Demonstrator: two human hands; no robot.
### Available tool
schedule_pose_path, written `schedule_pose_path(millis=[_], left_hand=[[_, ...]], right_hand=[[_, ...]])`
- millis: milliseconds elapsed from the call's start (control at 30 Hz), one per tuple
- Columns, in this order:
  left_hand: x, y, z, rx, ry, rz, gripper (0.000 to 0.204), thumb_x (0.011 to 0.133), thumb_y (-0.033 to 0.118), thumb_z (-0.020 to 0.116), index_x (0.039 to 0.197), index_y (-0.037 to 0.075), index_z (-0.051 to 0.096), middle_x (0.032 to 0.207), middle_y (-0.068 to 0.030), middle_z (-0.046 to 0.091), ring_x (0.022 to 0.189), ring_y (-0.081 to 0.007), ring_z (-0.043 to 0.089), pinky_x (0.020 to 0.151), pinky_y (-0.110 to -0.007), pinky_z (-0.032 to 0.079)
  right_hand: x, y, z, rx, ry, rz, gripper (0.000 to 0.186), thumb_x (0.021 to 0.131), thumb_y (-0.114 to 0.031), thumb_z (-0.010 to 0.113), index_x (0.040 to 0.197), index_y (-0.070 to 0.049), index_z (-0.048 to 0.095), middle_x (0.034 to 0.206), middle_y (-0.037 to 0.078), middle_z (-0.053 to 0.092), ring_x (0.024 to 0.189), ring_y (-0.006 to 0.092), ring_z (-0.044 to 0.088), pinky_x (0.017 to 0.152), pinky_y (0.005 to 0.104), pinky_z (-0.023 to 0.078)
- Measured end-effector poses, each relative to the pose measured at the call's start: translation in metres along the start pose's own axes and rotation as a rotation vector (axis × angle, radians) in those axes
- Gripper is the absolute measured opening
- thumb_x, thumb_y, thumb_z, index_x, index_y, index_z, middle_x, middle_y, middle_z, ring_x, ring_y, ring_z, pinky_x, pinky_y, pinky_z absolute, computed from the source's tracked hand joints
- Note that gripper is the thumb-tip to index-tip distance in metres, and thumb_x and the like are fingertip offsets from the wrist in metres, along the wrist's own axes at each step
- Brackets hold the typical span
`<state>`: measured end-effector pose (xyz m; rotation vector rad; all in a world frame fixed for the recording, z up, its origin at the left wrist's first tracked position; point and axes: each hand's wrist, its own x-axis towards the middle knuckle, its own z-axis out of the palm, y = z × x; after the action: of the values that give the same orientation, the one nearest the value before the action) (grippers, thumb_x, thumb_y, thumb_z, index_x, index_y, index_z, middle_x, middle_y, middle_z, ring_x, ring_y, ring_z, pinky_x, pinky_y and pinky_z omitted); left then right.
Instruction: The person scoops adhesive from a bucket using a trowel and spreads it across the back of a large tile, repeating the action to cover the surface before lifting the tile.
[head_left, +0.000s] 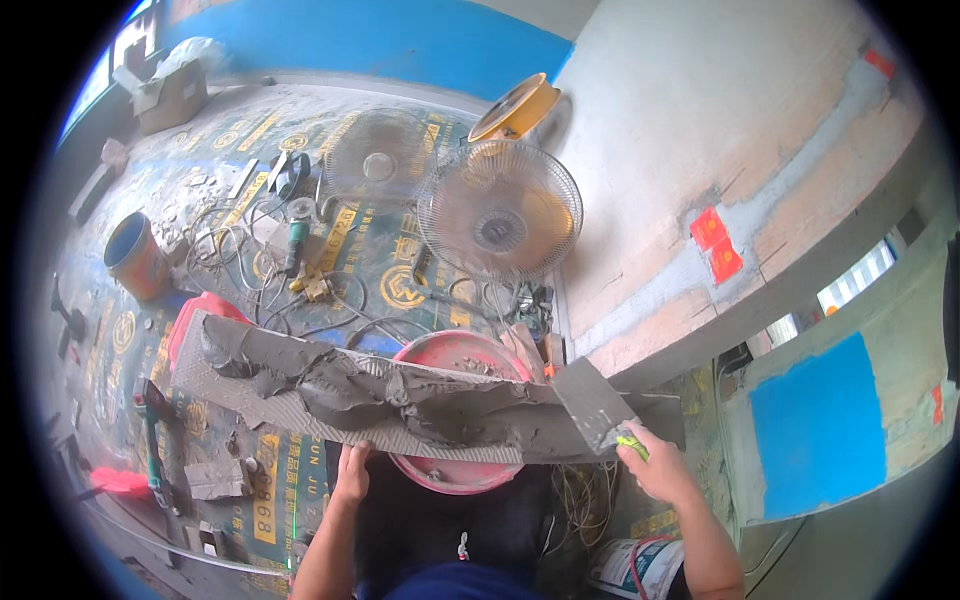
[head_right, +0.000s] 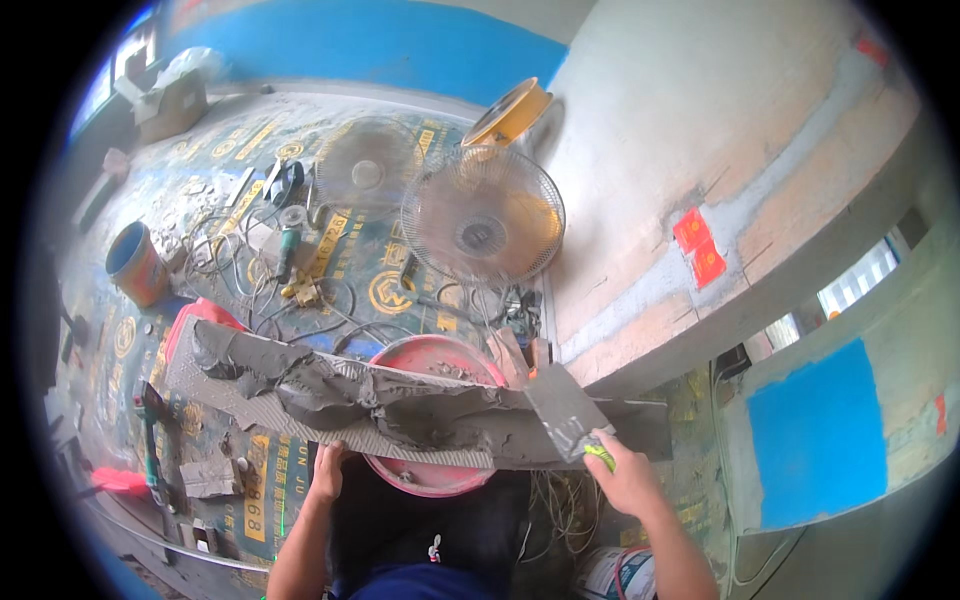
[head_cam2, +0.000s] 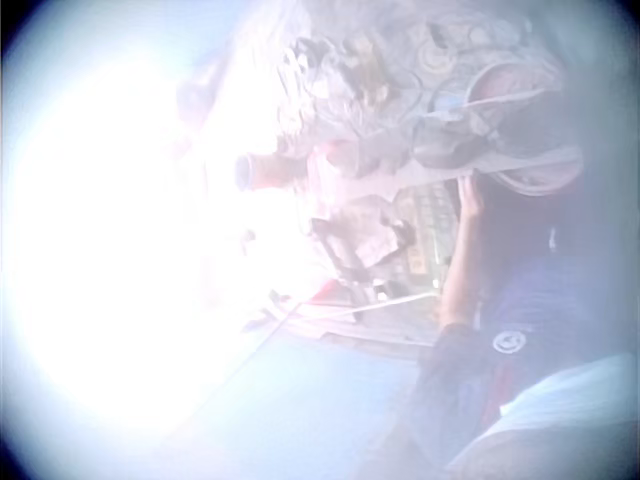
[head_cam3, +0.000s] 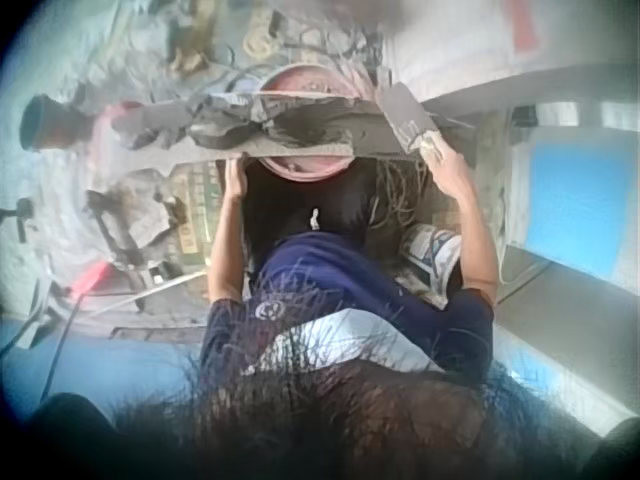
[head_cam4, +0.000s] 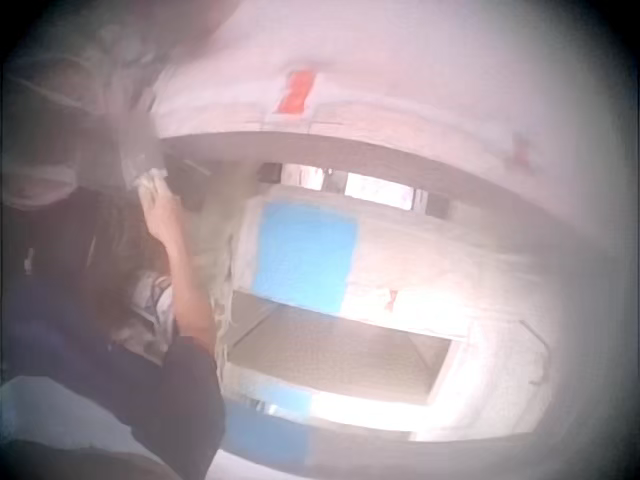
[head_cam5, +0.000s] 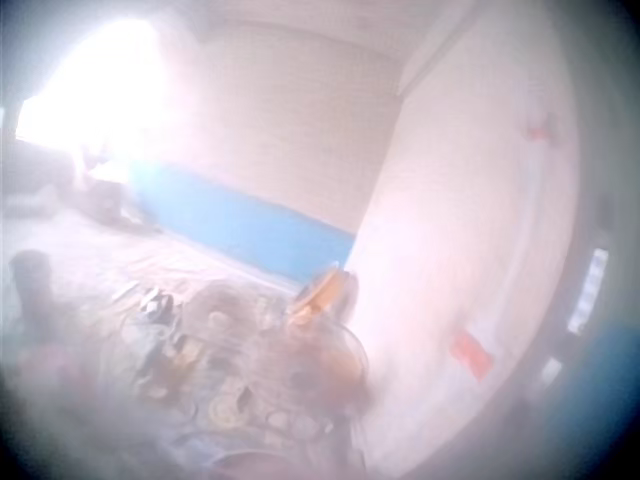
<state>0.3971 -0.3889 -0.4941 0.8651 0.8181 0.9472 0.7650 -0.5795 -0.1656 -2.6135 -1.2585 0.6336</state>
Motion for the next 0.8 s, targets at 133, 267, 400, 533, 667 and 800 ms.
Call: schedule_pose_path(millis=[133,267,400,533,667,800], left_hand=[[0.001,-0.001,-0.001,0.034,0.019,-0.003,0.041,0.096,0.026,0.043,0.126,-0.001,0.046,0.115,-0.0101,0.054,0.105,-0.0212,0.055,0.095,-0.035,0.043],[0.001,0.005,0.006,0.046,0.027,0.017,0.037,0.097,0.025,0.042,0.121,-0.003,0.049,0.115,-0.0119,0.055,0.105,-0.0219,0.055,0.095,-0.035,0.044],[0.003,-0.005,-0.003,0.029,0.044,-0.031,0.038,0.097,0.026,0.043,0.118,-0.005,0.049,0.113,-0.0131,0.056,0.103,-0.0223,0.057,0.094,-0.035,0.045],[-0.001,0.007,0.007,0.030,0.039,-0.021,0.035,0.098,0.024,0.043,0.116,-0.005,0.051,0.111,-0.0130,0.056,0.104,-0.0211,0.055,0.093,-0.034,0.044],[0.005,-0.011,0.000,0.130,-0.011,0.044,0.037,0.097,0.028,0.043,0.121,0.000,0.045,0.112,-0.0114,0.053,0.107,-0.0231,0.055,0.096,-0.040,0.046],[0.000,-0.017,-0.014,0.088,0.027,0.015,0.037,0.097,0.028,0.045,0.122,-0.001,0.046,0.114,-0.0122,0.054,0.108,-0.0238,0.055,0.097,-0.038,0.044]], right_hand=[[0.028,0.002,0.003,-0.182,-0.016,0.054,0.052,0.090,-0.041,0.058,0.134,-0.014,0.052,0.102,0.023,0.067,0.090,0.0394,0.066,0.079,0.0427,0.051],[0.043,-0.041,0.023,0.096,-0.195,0.068,0.051,0.090,-0.041,0.058,0.133,-0.014,0.053,0.107,0.025,0.064,0.097,0.0431,0.061,0.082,0.0469,0.049],[0.057,-0.077,0.068,0.004,-0.079,-0.345,0.050,0.090,-0.039,0.059,0.133,-0.014,0.053,0.098,0.022,0.067,0.086,0.0401,0.065,0.074,0.0455,0.051],[0.033,-0.095,0.071,-0.042,0.057,-0.580,0.054,0.087,-0.035,0.063,0.137,-0.017,0.049,0.090,0.019,0.067,0.081,0.0382,0.065,0.071,0.0442,0.052],[-0.003,-0.080,0.081,-0.222,0.269,-0.563,0.050,0.080,-0.027,0.072,0.122,-0.007,0.054,0.089,0.016,0.067,0.080,0.0325,0.067,0.069,0.0427,0.052],[0.013,-0.066,0.100,-0.466,0.098,-0.605,0.038,0.072,-0.028,0.076,0.097,-0.007,0.056,0.083,0.012,0.066,0.077,0.0305,0.066,0.068,0.0426,0.051]])
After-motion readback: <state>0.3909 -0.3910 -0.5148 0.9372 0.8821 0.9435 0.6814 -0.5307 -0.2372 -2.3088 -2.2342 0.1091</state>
